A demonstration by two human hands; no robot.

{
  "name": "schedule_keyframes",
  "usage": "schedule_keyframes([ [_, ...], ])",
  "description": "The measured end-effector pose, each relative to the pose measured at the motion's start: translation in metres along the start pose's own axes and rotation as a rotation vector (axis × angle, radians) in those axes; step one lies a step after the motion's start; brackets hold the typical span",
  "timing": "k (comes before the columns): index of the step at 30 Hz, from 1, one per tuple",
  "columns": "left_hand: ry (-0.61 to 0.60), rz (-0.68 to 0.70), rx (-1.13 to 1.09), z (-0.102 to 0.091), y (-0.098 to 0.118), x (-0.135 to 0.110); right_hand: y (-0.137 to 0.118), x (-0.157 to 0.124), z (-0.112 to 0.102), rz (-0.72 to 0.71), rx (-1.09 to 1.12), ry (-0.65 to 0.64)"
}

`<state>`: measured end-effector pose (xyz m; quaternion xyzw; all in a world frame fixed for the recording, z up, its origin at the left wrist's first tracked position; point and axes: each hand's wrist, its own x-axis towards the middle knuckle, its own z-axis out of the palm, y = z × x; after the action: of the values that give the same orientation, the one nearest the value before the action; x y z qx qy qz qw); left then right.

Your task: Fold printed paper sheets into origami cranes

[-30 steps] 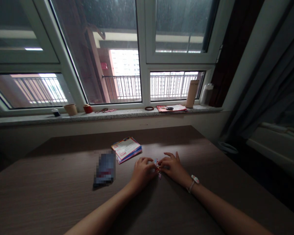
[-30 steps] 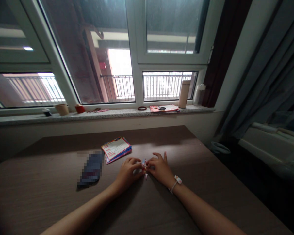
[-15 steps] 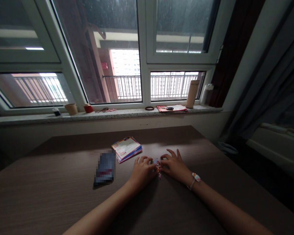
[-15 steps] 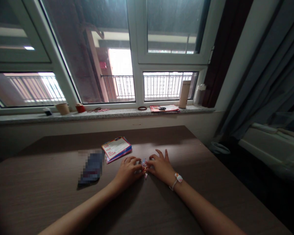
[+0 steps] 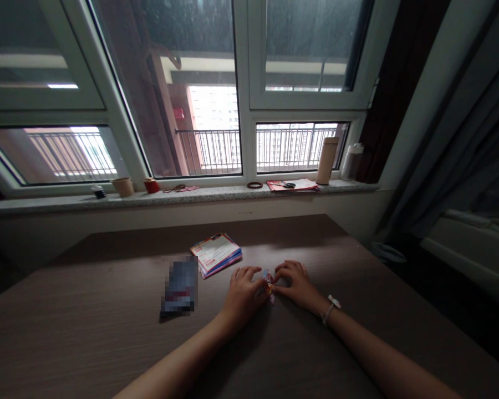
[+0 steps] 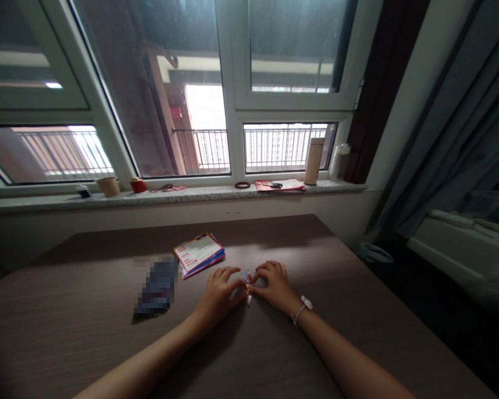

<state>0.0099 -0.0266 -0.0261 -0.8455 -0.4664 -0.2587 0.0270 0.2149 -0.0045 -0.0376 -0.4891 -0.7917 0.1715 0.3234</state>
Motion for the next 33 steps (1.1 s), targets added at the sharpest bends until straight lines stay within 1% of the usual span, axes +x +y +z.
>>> schedule_keyframes([
  [6,-0.014,-0.009,-0.008,0.002,0.0,0.0,-0.003,0.0,-0.001,-0.001,0.021,0.037],
  [10,-0.042,-0.04,0.005,0.0,0.002,0.001,-0.001,0.0,-0.001,-0.022,0.009,0.013],
  [14,-0.082,-0.078,0.043,-0.006,0.007,0.004,-0.002,0.0,-0.003,-0.056,-0.07,-0.01],
  [19,-0.111,-0.069,0.078,-0.009,0.011,0.006,-0.009,0.0,-0.008,-0.023,-0.168,-0.068],
  [23,-0.101,-0.088,0.063,-0.012,0.005,0.007,-0.015,-0.002,-0.01,-0.001,-0.191,-0.087],
  [28,-0.072,-0.053,0.04,-0.017,-0.007,0.003,-0.018,-0.004,-0.012,0.031,-0.181,-0.099],
  [33,-0.057,-0.021,0.005,-0.014,-0.008,-0.001,-0.016,-0.005,-0.01,0.021,-0.15,-0.074],
])
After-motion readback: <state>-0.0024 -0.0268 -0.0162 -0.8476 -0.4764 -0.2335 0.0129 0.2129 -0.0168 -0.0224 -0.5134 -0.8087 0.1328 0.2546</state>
